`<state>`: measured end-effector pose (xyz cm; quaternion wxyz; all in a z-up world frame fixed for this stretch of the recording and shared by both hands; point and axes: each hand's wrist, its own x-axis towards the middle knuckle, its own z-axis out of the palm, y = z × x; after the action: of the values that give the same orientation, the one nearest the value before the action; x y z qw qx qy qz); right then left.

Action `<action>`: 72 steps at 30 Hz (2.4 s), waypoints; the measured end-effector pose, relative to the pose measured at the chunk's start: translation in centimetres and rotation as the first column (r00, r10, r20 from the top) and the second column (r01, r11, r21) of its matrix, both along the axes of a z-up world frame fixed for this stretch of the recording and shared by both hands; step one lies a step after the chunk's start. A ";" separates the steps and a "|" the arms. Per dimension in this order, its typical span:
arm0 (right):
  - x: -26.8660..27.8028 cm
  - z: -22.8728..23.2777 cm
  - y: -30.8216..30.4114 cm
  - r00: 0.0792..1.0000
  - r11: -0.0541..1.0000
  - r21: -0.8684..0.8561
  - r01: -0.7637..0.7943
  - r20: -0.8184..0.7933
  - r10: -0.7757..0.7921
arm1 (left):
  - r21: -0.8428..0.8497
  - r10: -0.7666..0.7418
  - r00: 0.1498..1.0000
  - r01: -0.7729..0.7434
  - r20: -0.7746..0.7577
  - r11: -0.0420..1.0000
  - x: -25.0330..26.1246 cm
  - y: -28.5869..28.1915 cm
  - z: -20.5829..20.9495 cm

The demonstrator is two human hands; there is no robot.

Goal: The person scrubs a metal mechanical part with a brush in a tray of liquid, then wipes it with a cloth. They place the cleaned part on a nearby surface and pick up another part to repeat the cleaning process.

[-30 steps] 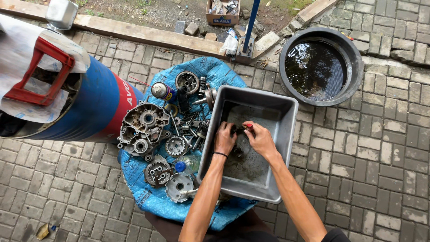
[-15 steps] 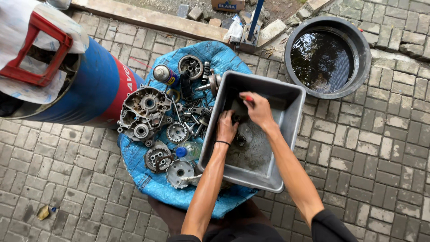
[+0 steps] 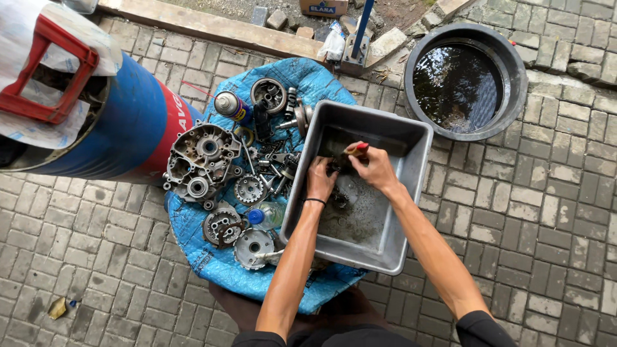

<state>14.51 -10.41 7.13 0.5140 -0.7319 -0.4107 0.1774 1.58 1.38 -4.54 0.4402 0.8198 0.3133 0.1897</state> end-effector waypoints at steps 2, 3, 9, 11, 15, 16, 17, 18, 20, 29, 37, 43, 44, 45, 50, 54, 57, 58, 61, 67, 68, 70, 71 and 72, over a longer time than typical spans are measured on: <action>0.1 0.3 0.4 0.999 0.999 0.009 0.046 -0.019 -0.046 | -0.022 -0.002 1.000 0.002 -0.002 1.000 0.0 0.0 0.0; 0.1 0.5 0.7 0.996 0.996 0.017 0.082 -0.040 -0.082 | -0.045 0.006 1.000 -0.006 -0.005 0.999 -0.1 0.1 0.0; -0.5 0.0 0.0 0.973 0.997 0.050 0.052 0.224 -0.062 | -0.010 0.016 1.000 -0.016 -0.007 1.000 0.3 0.1 -1.3; -0.7 0.2 0.3 0.979 0.994 0.091 0.062 0.187 -0.079 | 0.013 0.016 1.000 -0.016 0.003 1.000 0.2 -0.1 -1.2; -0.5 0.9 0.1 0.957 0.980 0.140 0.140 0.234 -0.170 | 0.084 0.008 0.998 -0.002 -0.067 0.996 0.1 -1.3 1.2; -0.3 1.2 0.2 0.958 0.980 0.141 0.137 0.232 -0.168 | 0.085 0.010 0.998 -0.005 -0.068 0.996 0.1 -1.2 1.6; 0.0 1.5 0.0 0.933 0.974 0.144 0.173 0.294 -0.209 | 0.194 -0.018 0.994 0.039 -0.107 0.980 0.1 -1.3 1.9; 0.2 1.8 -0.3 0.902 0.967 0.149 0.208 0.354 -0.249 | 0.298 -0.042 0.988 0.085 -0.149 0.951 0.2 -1.5 2.2; 0.7 1.0 0.1 0.926 0.978 0.134 0.162 0.321 -0.198 | 0.283 -0.054 0.988 0.093 -0.143 0.955 0.0 -1.4 3.2; -0.3 1.0 0.4 0.983 0.986 0.129 0.107 0.134 -0.124 | 0.172 -0.007 0.999 0.015 -0.046 0.985 0.6 -0.6 0.7; -1.1 1.8 0.7 0.978 0.992 0.112 0.060 0.191 -0.081 | 0.074 0.040 0.999 -0.038 -0.024 0.996 0.8 -0.4 -0.5; -1.5 1.3 0.9 0.995 0.990 0.136 -0.042 0.096 0.029 | -0.048 0.068 0.998 -0.068 0.005 0.997 1.0 -0.4 -0.3; -1.3 0.9 0.8 0.997 0.991 0.129 -0.036 0.066 0.028 | -0.056 0.079 0.997 -0.079 0.005 0.995 1.1 -0.4 -0.5; -0.9 0.5 0.8 0.999 0.992 0.123 -0.032 0.037 0.028 | -0.063 0.092 0.996 -0.091 0.007 0.994 1.3 -0.4 -0.7; -1.1 1.6 0.6 0.980 0.994 0.094 -0.063 0.193 0.043 | -0.096 0.092 0.996 -0.091 0.012 0.991 1.1 -0.5 0.3; -1.0 0.5 0.8 0.999 0.998 0.066 -0.025 0.045 0.022 | -0.098 0.066 0.998 -0.065 0.003 0.993 0.9 -0.4 1.7; -1.2 1.0 0.8 0.992 0.997 0.070 -0.038 0.124 0.029 | -0.096 0.080 0.997 -0.080 -0.003 0.992 1.2 -0.5 0.3; -1.0 1.0 0.6 0.992 0.997 0.065 -0.039 0.120 0.031 | -0.102 0.081 0.997 -0.081 -0.007 0.992 1.2 -0.8 0.6; -0.3 0.8 0.5 0.947 0.997 0.056 0.053 0.313 -0.068 | -0.091 0.077 0.997 -0.075 0.013 0.993 1.3 -0.6 1.3; -0.2 0.1 0.2 0.964 0.997 -0.018 -0.072 0.257 0.074 | -0.123 0.098 0.995 -0.097 0.000 0.988 1.1 -0.6 0.0; 0.0 -0.3 0.1 0.985 0.999 0.008 -0.048 0.167 0.046 | -0.132 0.099 0.995 -0.097 0.005 0.986 1.0 -0.6 0.2; 0.1 -0.4 0.2 0.997 0.999 0.032 -0.017 0.081 0.015 | -0.141 0.095 0.995 -0.092 0.014 0.986 1.2 -0.4 0.5; -0.1 -0.1 0.1 1.000 0.999 0.042 -0.030 -0.003 0.030 | -0.091 0.095 0.996 -0.094 -0.004 0.991 1.3 -0.5 0.6; -0.4 0.1 0.1 0.995 0.998 0.052 -0.042 -0.088 0.046 | -0.040 0.095 0.995 -0.096 -0.023 0.995 1.3 -0.5 0.7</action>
<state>14.16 -10.35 7.26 0.5460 -0.7009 -0.4077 0.2107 2.88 0.84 -3.80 0.4441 0.7966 0.3605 0.1956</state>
